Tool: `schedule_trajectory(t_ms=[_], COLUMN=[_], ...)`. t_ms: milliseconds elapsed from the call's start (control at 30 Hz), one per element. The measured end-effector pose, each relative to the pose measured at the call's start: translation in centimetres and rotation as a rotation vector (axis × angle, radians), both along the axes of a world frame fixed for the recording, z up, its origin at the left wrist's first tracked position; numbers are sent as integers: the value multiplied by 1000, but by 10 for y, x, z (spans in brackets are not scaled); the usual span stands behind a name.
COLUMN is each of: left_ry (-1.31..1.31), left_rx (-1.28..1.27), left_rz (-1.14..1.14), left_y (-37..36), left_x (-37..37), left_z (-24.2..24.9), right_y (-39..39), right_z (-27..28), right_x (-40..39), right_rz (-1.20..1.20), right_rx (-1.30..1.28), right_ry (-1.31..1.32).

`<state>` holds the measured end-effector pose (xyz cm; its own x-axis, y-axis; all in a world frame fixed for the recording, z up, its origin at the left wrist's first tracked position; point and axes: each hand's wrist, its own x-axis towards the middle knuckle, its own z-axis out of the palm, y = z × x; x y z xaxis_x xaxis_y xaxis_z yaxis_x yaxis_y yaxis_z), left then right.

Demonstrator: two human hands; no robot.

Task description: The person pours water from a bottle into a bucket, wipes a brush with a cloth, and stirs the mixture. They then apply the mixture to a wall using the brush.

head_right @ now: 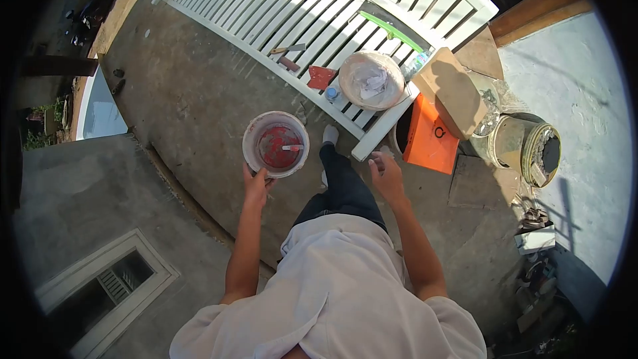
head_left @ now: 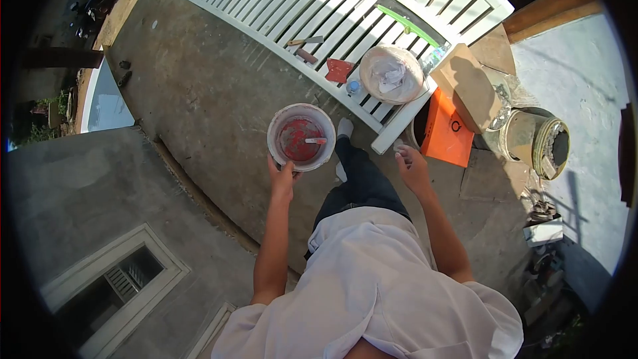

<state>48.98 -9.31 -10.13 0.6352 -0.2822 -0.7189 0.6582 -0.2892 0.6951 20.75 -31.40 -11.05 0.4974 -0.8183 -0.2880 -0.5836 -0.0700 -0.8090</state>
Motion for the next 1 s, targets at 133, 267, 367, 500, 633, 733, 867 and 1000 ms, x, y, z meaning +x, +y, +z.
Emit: schedule_trajectory(t_ms=[133,267,367,500,633,733,867,1000], left_ry=[41,61,49,17,22,72,91,69], left_rx=[35,56,24,35,9,-21,-29,-15], left_rz=[-8,-46,-103,-196,-263,-296,-343,-382], left_y=[-63,-124,-165,-201,-233,-257,-275,-289], left_x=[54,97,126,155,170,182,190,197], left_z=[-20,-42,-69,-116,-140,-158,-176,-192], right_y=[0,-10,-39,-71,-91,-96,-93,-91], right_z=[-40,-77,-90,-118,-147,-153,-146,-149], right_x=[44,115,178,229,254,261,258,248], right_rz=[-24,-185,-460,-703,-894,-981,-969,-882], right_rx=[135,322,771,1140,1276,1313,1267,1182], right_ry=[80,47,-46,-175,-268,-286,-259,-187])
